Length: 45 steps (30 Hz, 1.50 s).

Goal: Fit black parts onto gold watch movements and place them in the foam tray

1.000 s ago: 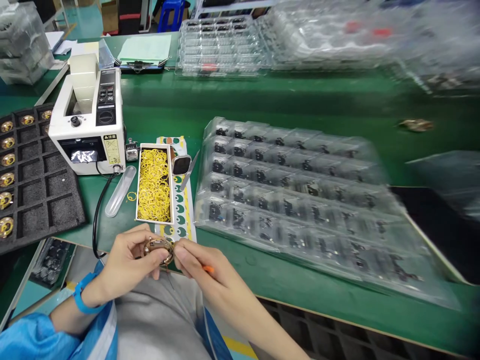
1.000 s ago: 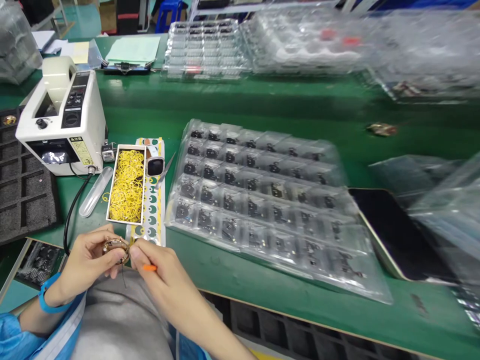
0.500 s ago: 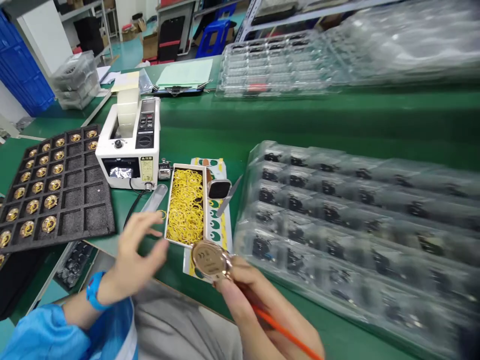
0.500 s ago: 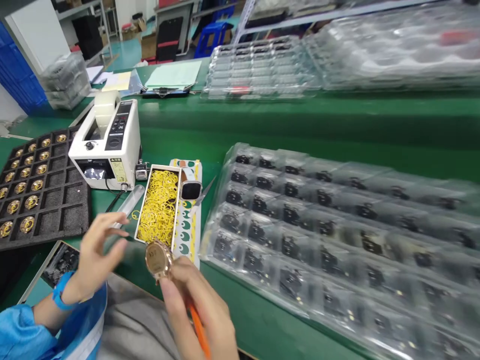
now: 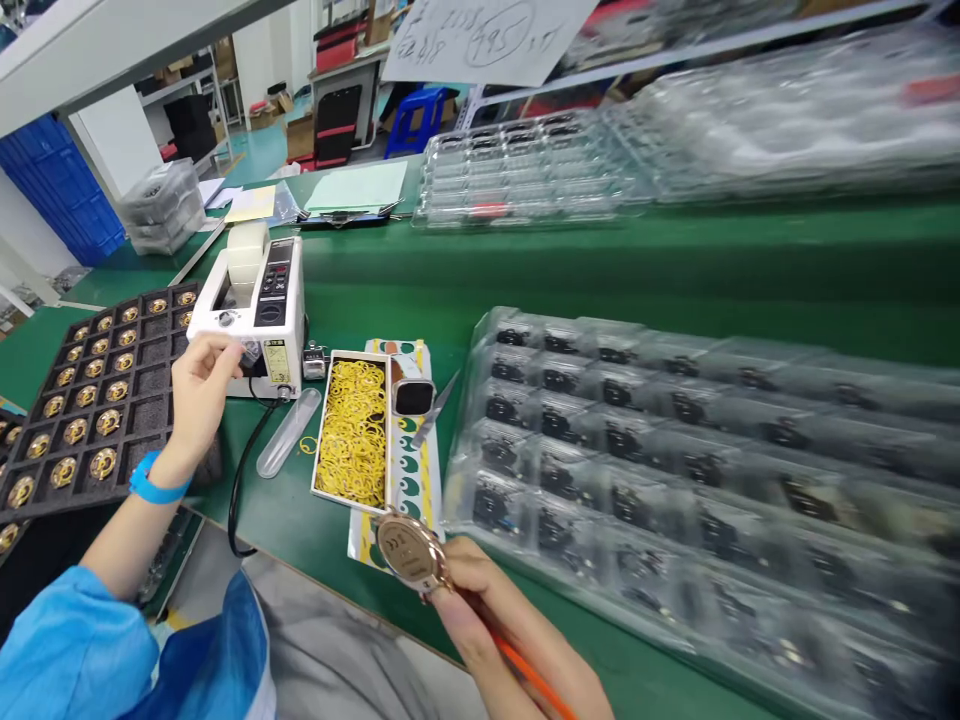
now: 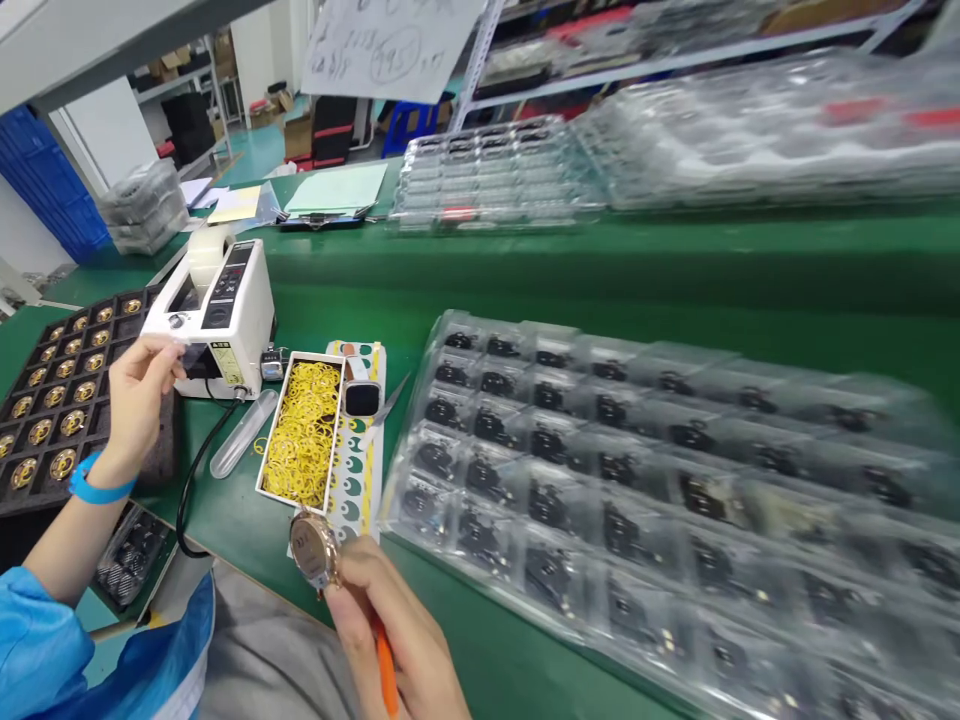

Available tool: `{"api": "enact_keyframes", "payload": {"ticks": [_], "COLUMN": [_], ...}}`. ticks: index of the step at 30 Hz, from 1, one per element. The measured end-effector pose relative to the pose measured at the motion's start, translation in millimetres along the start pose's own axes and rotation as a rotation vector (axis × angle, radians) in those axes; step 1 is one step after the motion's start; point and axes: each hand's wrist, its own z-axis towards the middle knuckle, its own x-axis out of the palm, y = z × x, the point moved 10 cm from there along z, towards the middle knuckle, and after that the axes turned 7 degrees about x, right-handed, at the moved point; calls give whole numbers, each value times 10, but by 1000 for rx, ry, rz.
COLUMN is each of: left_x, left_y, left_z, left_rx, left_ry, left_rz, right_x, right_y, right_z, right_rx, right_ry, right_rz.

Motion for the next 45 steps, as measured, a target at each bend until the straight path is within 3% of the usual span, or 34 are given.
{"api": "enact_keyframes", "payload": {"ticks": [4,6,8,11,14,16,20,32,45], "left_x": [460,544,588,819,1029,1074,1074,1063,1033], "left_y": [-414,-532,-614,-616,-457,-342,-210,-104,-58], "left_z": [159,144,25,-451,-1053,-1313,-1474,-1500,-1511], "left_rx": [262,281,222,88,-97,-178,-229,-353,-244], "left_ry": [428,479,486,695,963,1050,1101,1068,1065], "left_rz": [419,445,329,160,75,65,76,54,165], "right_x": [8,31,65,112,161,203,247,301,305], "right_y": [-143,-231,-327,-472,-579,-610,-585,-650,-658], "right_z": [21,19,4,-26,-56,-79,-103,-155,-155], "right_rx": [100,186,276,392,473,513,514,552,555], "right_ry": [59,110,161,202,216,235,265,260,272], "right_rz": [25,85,187,371,525,596,656,611,504]}}
